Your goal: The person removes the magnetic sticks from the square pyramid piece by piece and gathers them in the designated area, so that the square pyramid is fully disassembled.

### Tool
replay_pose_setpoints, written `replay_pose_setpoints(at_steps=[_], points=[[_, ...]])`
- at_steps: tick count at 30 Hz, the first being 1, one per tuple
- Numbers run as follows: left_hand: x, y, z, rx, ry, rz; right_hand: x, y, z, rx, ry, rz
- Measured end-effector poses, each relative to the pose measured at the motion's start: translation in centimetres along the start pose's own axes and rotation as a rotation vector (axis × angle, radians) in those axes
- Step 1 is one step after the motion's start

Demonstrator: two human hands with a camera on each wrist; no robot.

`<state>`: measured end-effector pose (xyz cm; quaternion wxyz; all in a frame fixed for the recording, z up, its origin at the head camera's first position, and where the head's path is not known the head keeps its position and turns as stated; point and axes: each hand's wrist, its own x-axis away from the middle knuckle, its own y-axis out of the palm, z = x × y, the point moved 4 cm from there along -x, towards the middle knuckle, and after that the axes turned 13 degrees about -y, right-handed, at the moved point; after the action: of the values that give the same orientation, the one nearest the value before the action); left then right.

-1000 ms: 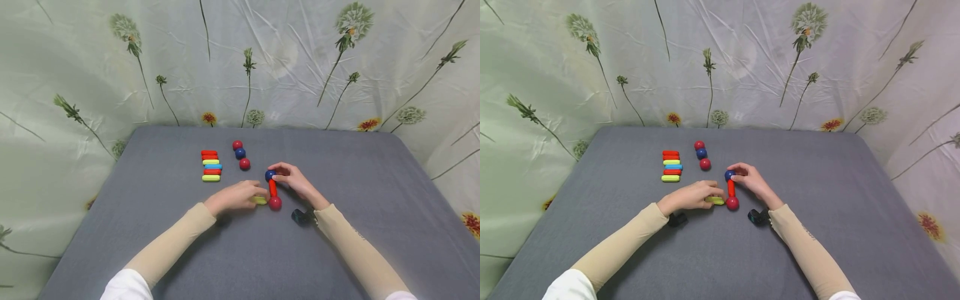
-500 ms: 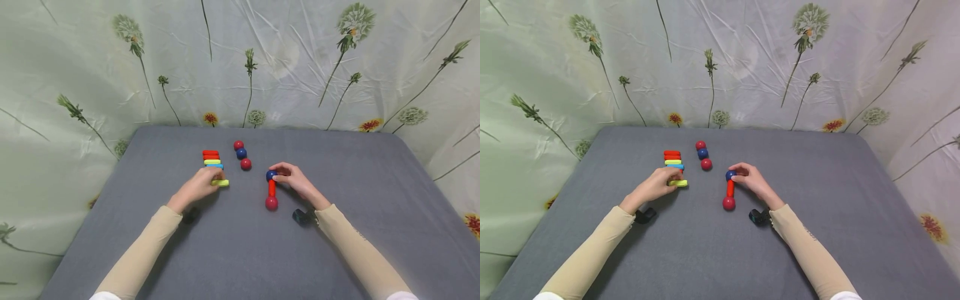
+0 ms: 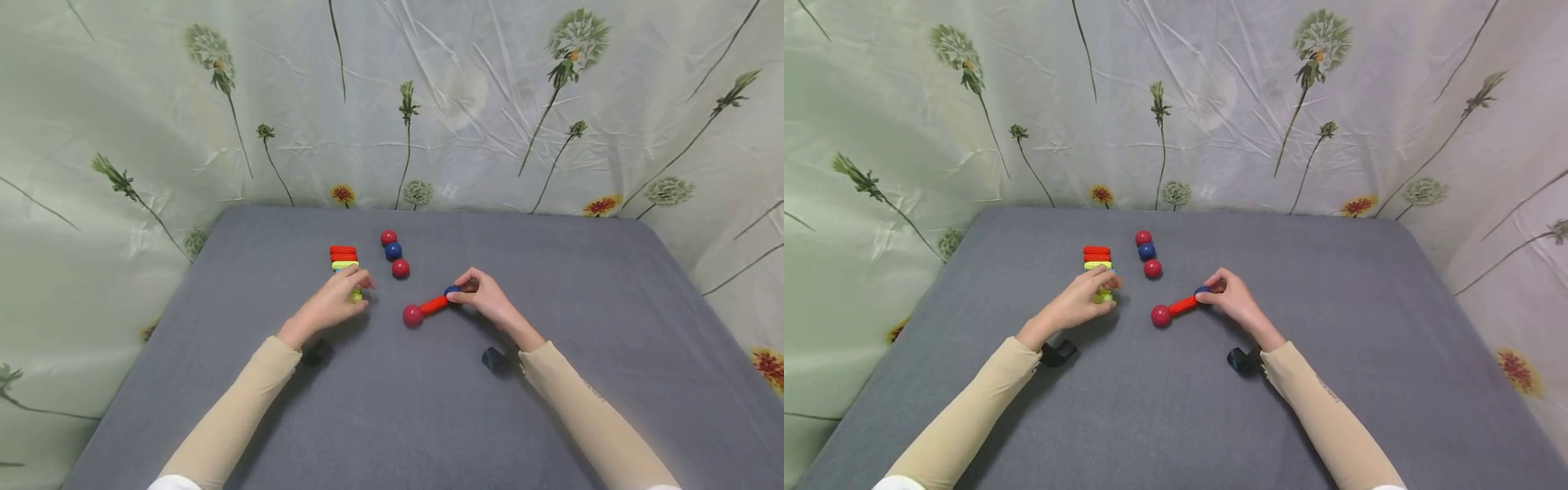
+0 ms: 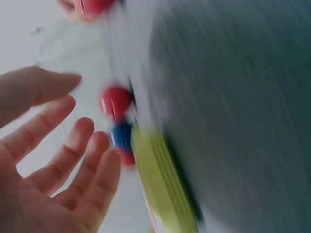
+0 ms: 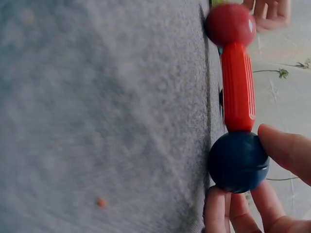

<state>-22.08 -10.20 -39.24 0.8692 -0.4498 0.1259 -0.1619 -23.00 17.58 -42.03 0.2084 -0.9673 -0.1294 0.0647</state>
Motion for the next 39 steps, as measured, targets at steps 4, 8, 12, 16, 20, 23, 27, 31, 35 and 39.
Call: replay_pose_setpoints(at_steps=[4,8,12,16,20,23,27,31,35,39], points=[[-0.8,2.3,2.2,0.023,0.020,-0.139,0.3,0.0,0.1,0.047,0.033,0.005],[-2.0,4.1,3.5,-0.066,0.026,-0.152,0.3,0.1,-0.2,0.026,0.002,-0.029],[-2.9,4.6,4.0,-0.142,0.023,-0.113,0.4,-0.1,-0.3,-0.043,-0.045,-0.098],[-3.3,4.6,4.3,-0.204,0.026,-0.142,0.4,-0.3,-0.3,-0.063,-0.065,-0.143],[-3.5,4.4,4.3,-0.194,0.010,-0.164,0.5,-0.3,-0.3,-0.057,-0.070,-0.159],[-3.7,3.9,3.9,-0.117,-0.032,-0.098,0.4,-0.3,-0.2,-0.054,-0.065,-0.160],[-4.3,3.4,3.2,-0.027,-0.093,0.026,0.4,-0.4,0.0,-0.050,-0.062,-0.160],[-4.8,3.3,2.9,-0.002,-0.115,0.057,0.5,-0.4,-0.1,-0.049,-0.062,-0.161],[-5.3,3.4,3.0,-0.007,-0.123,0.062,0.6,-0.4,-0.2,-0.046,-0.059,-0.157],[-5.7,3.4,3.0,-0.015,-0.127,0.059,0.7,-0.5,-0.2,-0.043,-0.043,-0.150]])
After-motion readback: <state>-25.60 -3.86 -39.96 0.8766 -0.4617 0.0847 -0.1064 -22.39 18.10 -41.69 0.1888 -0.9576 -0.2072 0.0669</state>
